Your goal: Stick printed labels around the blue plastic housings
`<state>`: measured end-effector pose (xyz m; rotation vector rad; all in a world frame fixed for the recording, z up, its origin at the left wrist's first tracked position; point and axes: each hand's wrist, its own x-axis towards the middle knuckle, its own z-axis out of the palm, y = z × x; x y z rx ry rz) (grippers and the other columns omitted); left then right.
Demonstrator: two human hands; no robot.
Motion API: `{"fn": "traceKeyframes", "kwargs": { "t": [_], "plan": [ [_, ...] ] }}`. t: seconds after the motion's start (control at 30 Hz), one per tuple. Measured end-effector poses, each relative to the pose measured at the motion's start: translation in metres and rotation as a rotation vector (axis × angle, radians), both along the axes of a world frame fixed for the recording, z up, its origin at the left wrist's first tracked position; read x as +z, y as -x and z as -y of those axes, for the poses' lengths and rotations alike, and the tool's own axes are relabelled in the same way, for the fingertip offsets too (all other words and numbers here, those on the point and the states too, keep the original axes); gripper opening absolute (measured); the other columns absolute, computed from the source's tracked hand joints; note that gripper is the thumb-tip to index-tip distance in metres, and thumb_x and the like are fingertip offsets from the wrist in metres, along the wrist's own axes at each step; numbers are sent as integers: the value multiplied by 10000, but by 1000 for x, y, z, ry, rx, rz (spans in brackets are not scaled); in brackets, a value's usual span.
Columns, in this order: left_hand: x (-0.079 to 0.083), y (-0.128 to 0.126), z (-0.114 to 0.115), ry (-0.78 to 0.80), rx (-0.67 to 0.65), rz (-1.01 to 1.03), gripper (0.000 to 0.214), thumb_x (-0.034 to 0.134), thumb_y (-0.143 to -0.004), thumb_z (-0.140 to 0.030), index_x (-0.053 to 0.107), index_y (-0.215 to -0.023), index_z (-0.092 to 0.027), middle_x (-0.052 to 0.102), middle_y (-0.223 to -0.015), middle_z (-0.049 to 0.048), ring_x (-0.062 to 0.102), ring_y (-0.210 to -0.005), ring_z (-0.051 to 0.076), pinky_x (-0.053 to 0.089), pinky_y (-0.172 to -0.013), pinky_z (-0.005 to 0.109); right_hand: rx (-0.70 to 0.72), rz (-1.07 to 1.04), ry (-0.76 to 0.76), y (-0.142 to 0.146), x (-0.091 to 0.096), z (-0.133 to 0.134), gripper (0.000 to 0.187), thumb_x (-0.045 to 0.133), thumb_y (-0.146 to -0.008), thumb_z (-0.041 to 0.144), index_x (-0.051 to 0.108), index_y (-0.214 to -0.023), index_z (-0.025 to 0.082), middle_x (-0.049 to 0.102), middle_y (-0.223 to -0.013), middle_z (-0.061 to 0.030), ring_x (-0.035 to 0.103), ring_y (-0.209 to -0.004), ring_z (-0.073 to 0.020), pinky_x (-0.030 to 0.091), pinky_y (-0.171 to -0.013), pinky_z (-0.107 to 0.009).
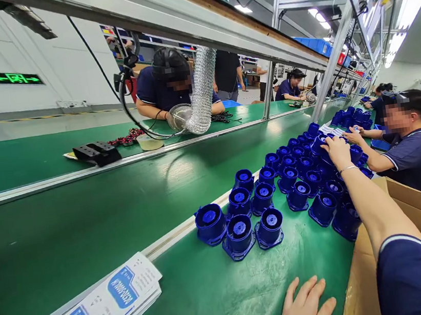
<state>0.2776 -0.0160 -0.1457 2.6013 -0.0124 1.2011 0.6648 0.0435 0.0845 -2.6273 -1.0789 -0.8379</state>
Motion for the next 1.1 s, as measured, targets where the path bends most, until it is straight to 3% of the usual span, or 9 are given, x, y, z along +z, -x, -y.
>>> {"fn": "traceKeyframes", "kwargs": {
  "t": [0.13, 0.27, 0.4, 0.5, 0.6, 0.73, 0.83, 0.97, 1.1],
  "plan": [
    [27, 15, -6, 127, -149, -346, 282, 487, -1011, -404, 667, -1202, -302, 661, -1338, 75, 603, -1246, 273, 463, -1073, 506, 236, 64, -54, 43, 24, 17, 271, 534, -997, 406, 623, -1100, 171, 613, -1077, -156, 549, -1089, -320, 450, -948, -471],
    [52, 25, -17, 286, -290, -559, 387, 494, -991, -367, 581, -1354, -264, 541, -1472, 139, 460, -1392, 323, 330, -1148, 624, 547, 80, 4, 126, 33, 46, 206, 612, -961, 440, 632, -1043, 252, 620, -1098, -80, 569, -1061, -248, 464, -949, -390],
    [61, 28, -21, 354, -351, -685, 604, 635, -862, -387, 506, -1438, -261, 452, -1543, 157, 367, -1447, 366, 257, -1161, 663, 1098, 66, 142, 234, 1, 68, 228, 599, -972, 457, 640, -988, 233, 621, -1005, -74, 557, -953, -223, 451, -821, -378],
    [58, 29, -16, 455, -289, -817, 830, 745, -721, -496, 472, -1476, -287, 504, -1499, 158, 478, -1348, 433, 413, -1073, 628, 1219, 71, 322, 289, -34, 68, 275, 559, -987, 506, 642, -959, 245, 638, -996, -42, 553, -930, -198, 425, -748, -345],
    [53, 28, -14, 492, -250, -888, 897, 759, -686, -428, 425, -1509, -307, 530, -1475, 157, 552, -1266, 450, 521, -959, 584, 1239, 88, 383, 306, -55, 61, 280, 492, -1014, 516, 629, -946, 281, 654, -985, -6, 567, -929, -179, 438, -710, -325],
    [46, 25, -23, 533, -311, -781, 846, 730, -710, -322, 444, -1505, -266, 476, -1531, 137, 472, -1374, 405, 443, -1088, 556, 1219, 2, 257, 288, -48, 50, 307, 527, -968, 564, 607, -1000, 269, 667, -1049, -29, 603, -988, -185, 508, -792, -329],
    [40, 26, -33, 682, -332, -619, 856, 735, -694, -257, 451, -1501, -241, 422, -1571, 111, 414, -1428, 354, 350, -1184, 496, 1096, -42, 111, 247, -32, 42, 260, 537, -957, 516, 600, -1032, 276, 676, -1066, -27, 615, -1025, -194, 524, -887, -352],
    [40, 26, -36, 1001, -313, -315, 626, 605, -827, -213, 497, -1443, -244, 500, -1505, 126, 483, -1383, 288, 420, -1152, 456, 594, -54, -146, 151, -13, 33, 240, 465, -1000, 363, 571, -1156, 215, 605, -1235, -134, 525, -1218, -278, 422, -1055, -481],
    [44, 20, -29, 1293, -213, -92, 410, 476, -909, -236, 553, -1311, -208, 521, -1427, 160, 543, -1308, 266, 601, -899, 345, 95, -88, -316, 47, -6, 43, 427, 569, -941, 329, 500, -1279, 78, 449, -1380, -265, 372, -1346, -405, 297, -1102, -623]
  ]
}}
